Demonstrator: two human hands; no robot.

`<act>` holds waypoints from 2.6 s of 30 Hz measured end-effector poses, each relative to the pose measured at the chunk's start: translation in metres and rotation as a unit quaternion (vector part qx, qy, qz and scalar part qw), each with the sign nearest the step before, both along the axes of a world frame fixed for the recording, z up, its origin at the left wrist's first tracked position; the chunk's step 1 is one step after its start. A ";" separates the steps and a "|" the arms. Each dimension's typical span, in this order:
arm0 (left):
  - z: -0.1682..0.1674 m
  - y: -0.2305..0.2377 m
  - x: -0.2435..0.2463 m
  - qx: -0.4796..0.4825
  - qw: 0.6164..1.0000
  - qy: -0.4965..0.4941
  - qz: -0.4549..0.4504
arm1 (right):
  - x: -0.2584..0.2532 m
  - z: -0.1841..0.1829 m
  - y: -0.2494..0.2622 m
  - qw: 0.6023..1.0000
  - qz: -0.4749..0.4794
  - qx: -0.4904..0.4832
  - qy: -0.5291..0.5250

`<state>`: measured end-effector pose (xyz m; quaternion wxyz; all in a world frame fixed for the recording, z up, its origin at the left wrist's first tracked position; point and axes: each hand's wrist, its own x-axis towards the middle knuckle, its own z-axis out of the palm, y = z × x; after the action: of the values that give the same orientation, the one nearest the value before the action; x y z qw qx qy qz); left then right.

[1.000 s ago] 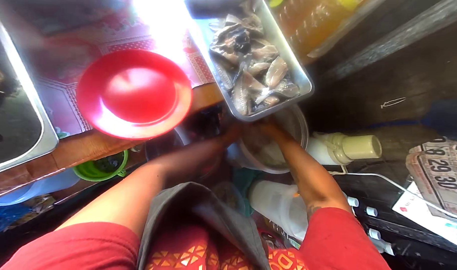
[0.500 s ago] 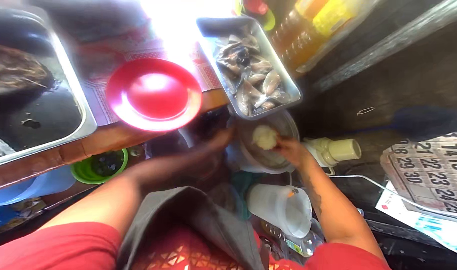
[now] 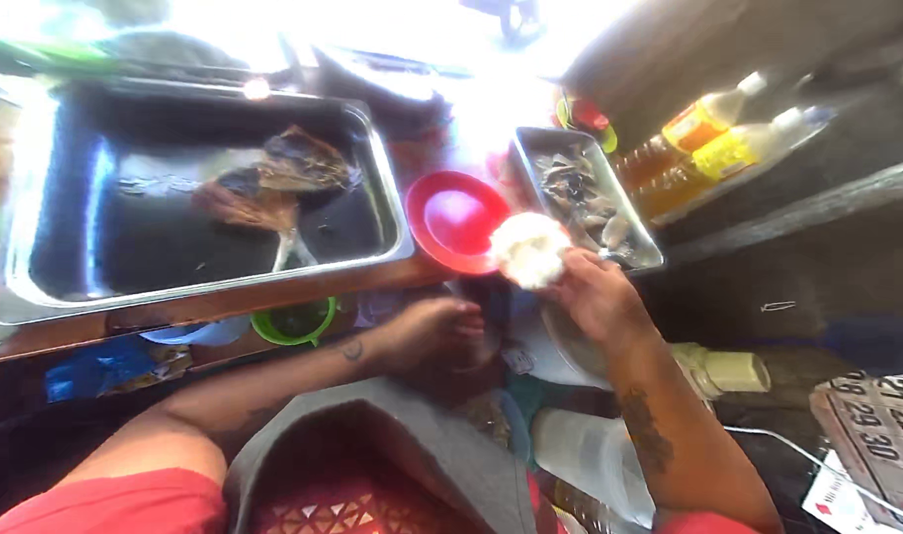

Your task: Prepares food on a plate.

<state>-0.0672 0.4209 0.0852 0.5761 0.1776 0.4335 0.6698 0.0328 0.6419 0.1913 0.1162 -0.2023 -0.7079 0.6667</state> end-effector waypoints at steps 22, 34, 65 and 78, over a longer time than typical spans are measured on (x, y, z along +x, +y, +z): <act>-0.039 -0.027 -0.020 -0.005 0.984 0.179 -0.013 | -0.100 -0.049 -0.066 0.673 0.150 0.724 -0.005; -0.012 -0.013 -0.034 0.021 0.995 0.093 0.017 | -0.099 -0.059 -0.062 0.676 0.075 0.730 0.073; -0.063 0.166 0.052 -0.117 0.983 0.136 0.044 | 0.119 -0.032 0.107 0.820 -0.568 0.062 -0.037; -0.097 0.302 0.042 -0.181 0.864 0.461 -0.092 | 0.056 -0.185 0.234 0.774 -0.234 0.463 -0.364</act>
<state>-0.0255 0.7233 -0.0115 0.3916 0.3973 0.7452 0.3655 0.0888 0.8758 0.0064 0.0819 -0.5105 -0.8515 0.0876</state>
